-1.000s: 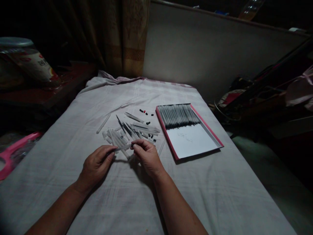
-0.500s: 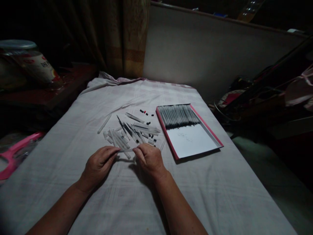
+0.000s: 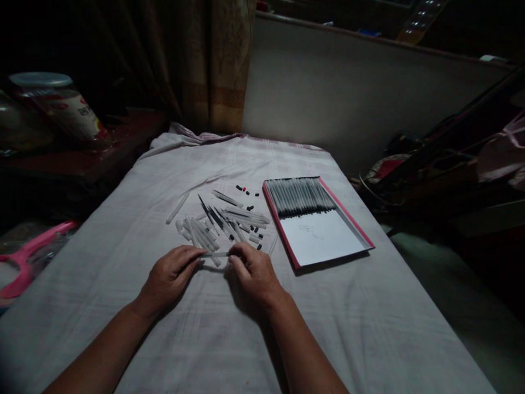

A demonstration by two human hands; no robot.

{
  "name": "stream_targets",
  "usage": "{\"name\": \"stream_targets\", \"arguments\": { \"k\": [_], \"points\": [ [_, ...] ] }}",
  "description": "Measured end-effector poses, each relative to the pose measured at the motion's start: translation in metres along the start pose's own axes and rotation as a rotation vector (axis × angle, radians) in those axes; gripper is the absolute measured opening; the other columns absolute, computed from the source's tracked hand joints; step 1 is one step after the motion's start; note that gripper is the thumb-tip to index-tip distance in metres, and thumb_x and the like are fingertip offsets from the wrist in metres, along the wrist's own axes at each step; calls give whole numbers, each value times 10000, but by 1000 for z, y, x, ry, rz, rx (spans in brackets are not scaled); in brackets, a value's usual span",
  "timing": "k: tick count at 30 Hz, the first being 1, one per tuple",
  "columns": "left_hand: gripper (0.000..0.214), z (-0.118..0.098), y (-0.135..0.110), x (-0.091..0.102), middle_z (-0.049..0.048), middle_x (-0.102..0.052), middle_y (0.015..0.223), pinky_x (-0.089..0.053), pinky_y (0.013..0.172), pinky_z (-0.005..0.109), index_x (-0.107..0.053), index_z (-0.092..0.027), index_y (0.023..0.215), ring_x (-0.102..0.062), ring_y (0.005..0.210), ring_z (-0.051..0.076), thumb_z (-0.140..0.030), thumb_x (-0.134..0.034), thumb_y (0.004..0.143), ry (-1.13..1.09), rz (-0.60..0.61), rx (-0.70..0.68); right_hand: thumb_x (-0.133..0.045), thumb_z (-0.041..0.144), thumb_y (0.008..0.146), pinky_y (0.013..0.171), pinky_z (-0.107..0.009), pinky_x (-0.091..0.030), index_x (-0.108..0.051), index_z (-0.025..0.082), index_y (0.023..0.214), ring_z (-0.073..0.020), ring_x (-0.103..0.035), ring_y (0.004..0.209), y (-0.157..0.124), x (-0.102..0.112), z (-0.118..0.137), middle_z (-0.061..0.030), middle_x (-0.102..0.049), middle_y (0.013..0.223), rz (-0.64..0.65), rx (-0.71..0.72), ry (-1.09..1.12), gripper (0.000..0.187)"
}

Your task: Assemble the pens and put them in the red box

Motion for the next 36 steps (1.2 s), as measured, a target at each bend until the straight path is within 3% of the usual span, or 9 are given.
{"name": "stream_targets", "arguments": {
  "k": [3,7,11,16,22,26,32,36],
  "points": [
    [202,-2,1,0,73,-723,958,-562,806,316,-686,-199,1076,-677,889,184,-222,-537,942,-10,9,-10,-484,318,909,645,-259,-467,-662,208,814,-159,-626,658,0,3,1,-19,-671,707,0,-19,-6,229],
    [203,-5,3,0,68,-722,947,-561,786,311,-689,-207,1072,-676,876,181,-234,-535,943,-23,20,2,-549,286,861,658,-264,-483,-671,213,1012,-166,-639,694,-1,6,2,-32,-711,821,6,8,15,208],
    [207,-7,4,-2,73,-721,938,-561,781,315,-692,-208,1070,-676,865,180,-242,-531,944,-38,24,-25,-501,312,898,635,-261,-469,-679,211,796,-164,-630,645,-4,7,-1,-24,-682,693,-11,19,-22,229],
    [207,-7,4,-3,74,-723,941,-558,781,304,-691,-208,1070,-676,869,179,-243,-528,946,-32,31,-27,-547,306,871,645,-263,-476,-684,219,997,-173,-649,684,-8,7,-3,-45,-727,831,-22,63,-49,206],
    [206,-10,3,-6,78,-724,944,-560,799,315,-687,-204,1079,-677,880,181,-233,-540,938,-19,16,-61,-435,340,936,612,-264,-434,-642,207,754,-179,-625,626,-11,6,-2,-43,-667,672,-19,49,-132,306],
    [215,-15,3,-9,78,-721,936,-565,783,309,-691,-205,1076,-680,865,178,-222,-527,938,-24,16,-87,-449,347,922,583,-249,-401,-617,213,733,-158,-583,581,-13,10,1,-17,-623,638,13,46,-140,286],
    [246,-38,16,-17,89,-724,981,-551,803,330,-690,-207,1108,-677,903,196,-201,-516,933,41,16,-146,-430,436,931,503,-239,-370,-508,208,573,-129,-492,482,-21,25,-10,10,-511,501,-96,-63,119,432],
    [249,-48,31,-26,94,-722,995,-535,823,343,-675,-190,1116,-665,924,202,-203,-498,941,25,77,-183,-486,480,909,486,-231,-400,-648,180,730,-119,-505,484,-25,30,-22,-4,-608,584,-118,-116,283,384]
  ]
}}
Point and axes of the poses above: each hand's wrist, its own y-axis towards the middle knuckle, its own x-axis out of the back of the hand, z = x × y, the point moved 4 cm from there along y, towards the middle knuckle
